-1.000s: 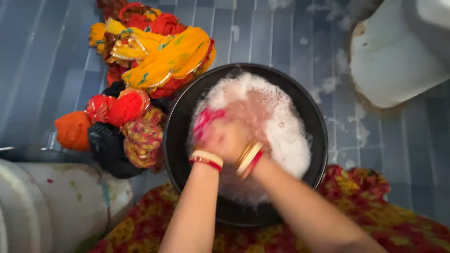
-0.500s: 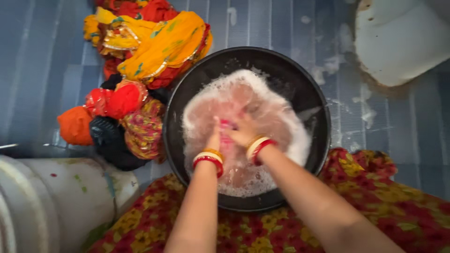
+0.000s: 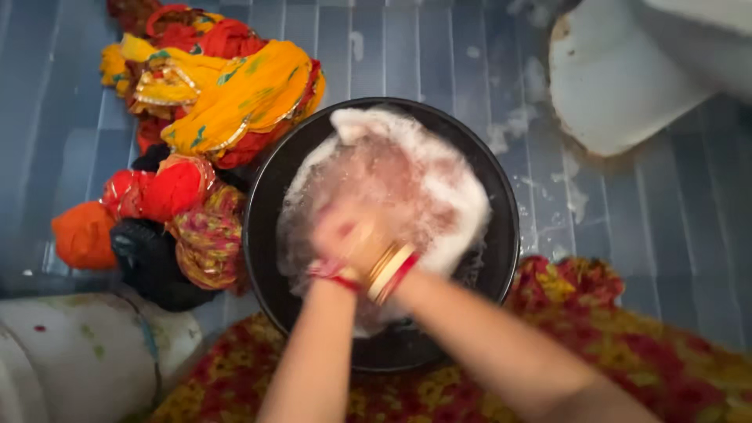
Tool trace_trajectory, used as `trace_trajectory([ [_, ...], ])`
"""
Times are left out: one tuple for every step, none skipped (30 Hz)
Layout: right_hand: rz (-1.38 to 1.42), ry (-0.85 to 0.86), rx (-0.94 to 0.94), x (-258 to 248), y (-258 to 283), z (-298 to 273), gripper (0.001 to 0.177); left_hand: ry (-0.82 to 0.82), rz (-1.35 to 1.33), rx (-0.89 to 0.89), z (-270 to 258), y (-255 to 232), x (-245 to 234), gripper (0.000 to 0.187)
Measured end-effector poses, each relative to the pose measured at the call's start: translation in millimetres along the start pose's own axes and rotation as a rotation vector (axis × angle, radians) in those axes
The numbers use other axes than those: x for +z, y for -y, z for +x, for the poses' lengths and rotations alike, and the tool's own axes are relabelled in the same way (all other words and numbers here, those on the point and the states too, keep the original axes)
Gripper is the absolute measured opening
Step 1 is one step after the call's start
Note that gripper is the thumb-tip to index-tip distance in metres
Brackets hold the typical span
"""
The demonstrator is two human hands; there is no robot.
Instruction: The person washes a red piece of clothing in a basin of soapy water by hand, scrubbing and rinsing the fabric repeatedly.
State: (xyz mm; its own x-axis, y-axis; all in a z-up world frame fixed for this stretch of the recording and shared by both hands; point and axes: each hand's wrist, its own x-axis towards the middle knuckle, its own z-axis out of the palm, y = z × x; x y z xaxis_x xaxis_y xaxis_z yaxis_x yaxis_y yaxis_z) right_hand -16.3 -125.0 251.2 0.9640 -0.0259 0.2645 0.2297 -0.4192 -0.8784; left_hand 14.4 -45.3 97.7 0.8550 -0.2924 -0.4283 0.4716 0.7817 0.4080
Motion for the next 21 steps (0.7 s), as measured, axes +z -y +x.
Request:
trace_trajectory([
  [-0.045, 0.025, -0.098, 3.0, 0.5, -3.1, 0.013, 0.035, -0.031, 0.032, -2.7, -5.2, -4.8, 0.021],
  [-0.076, 0.037, -0.173, 10.6, -3.5, -5.4, 0.013, 0.045, -0.009, 0.054, -2.6, -16.4, -11.7, 0.021],
  [-0.112, 0.017, -0.191, 13.5, -15.7, -3.8, 0.013, 0.015, 0.091, 0.061, 11.6, -20.3, -8.3, 0.021],
  [-0.192, -0.044, -0.14, 7.1, -34.9, -0.5, 0.01, -0.046, 0.232, 0.059, 19.9, -22.4, -4.4, 0.021],
  [-0.272, -0.104, -0.088, -1.0, -56.9, 4.3, 0.011, -0.095, 0.34, 0.07, 21.7, -23.0, -2.0, 0.022],
  [-0.379, -0.184, -0.036, -15.3, -81.6, 14.1, 0.015, -0.098, 0.431, 0.097, 30.2, -26.8, 4.5, 0.022],
  [-0.208, -0.078, 0.3, -28.9, -105.1, 27.6, 0.034, -0.065, 0.55, 0.197, 33.6, -42.5, 6.3, 0.022],
  [-0.039, 0.046, 0.63, -49.3, -126.7, 32.6, 0.058, -0.033, 0.69, 0.33, 29.0, -51.2, 6.6, 0.022],
  [0.064, 0.283, 0.919, -80.2, -144.4, 32.3, 0.056, 0.011, 1.005, 0.466, 21.8, -53.5, 10.5, 0.027],
  [0.189, 0.537, 1.183, -104.7, -155.1, 37.5, 0.055, 0.007, 1.009, 0.472, 10.4, -64.8, 14.5, 0.027],
  [0.193, 0.542, 1.177, -118.1, -159.5, 32.9, 0.055, -0.152, 1.449, 0.653, -10.1, -80.9, 14.0, 0.043],
  [-0.08, 0.565, 0.98, -125.6, -161.3, 27.3, 0.057, -0.33, 1.891, 0.83, -30.3, -94.2, 12.7, 0.062],
  [-0.345, 0.571, 0.774, -123.2, -161.4, 25.1, 0.06, -0.339, 1.899, 0.835, -41.1, -91.7, 14.9, 0.062],
  [-0.347, 0.577, 0.777, -112.9, -159.2, 16.9, 0.06, -0.484, 1.748, 0.907, -48.9, -69.8, 17.3, 0.062],
  [-0.348, 0.555, 0.721, -97.2, -154.2, 8.3, 0.059, -0.622, 1.591, 0.971, -55.3, -46.9, 18.0, 0.065],
  [-0.342, 0.499, 0.65, -81.7, -147.1, 4.2, 0.057, -0.881, 1.583, 0.823, -54.9, -22.9, 22.2, 0.075],
  [-0.327, 0.443, 0.586, -67.2, -139.7, 1.3, 0.056, -1.132, 1.556, 0.664, -54.0, 1.1, 26.2, 0.089],
  [-0.32, 0.387, 0.539, -57.9, -134.2, -3.1, 0.055, -1.126, 1.553, 0.66, -55.7, 22.6, 27.2, 0.089],
  [-0.319, 0.329, 0.506, -53.1, -131.8, -5.3, 0.054, -0.969, 1.503, 0.638, -55.2, 40.1, 27.8, 0.086],
  [-0.309, 0.268, 0.487, -50.5, -131.5, -6.4, 0.052, -0.832, 1.452, 0.602, -53.9, 42.3, 23.2, 0.083],
  [-0.309, 0.202, 0.484, -52.4, -134.4, -5.4, 0.051, -0.719, 1.322, 0.577, -51.7, 40.5, 18.2, 0.08],
])
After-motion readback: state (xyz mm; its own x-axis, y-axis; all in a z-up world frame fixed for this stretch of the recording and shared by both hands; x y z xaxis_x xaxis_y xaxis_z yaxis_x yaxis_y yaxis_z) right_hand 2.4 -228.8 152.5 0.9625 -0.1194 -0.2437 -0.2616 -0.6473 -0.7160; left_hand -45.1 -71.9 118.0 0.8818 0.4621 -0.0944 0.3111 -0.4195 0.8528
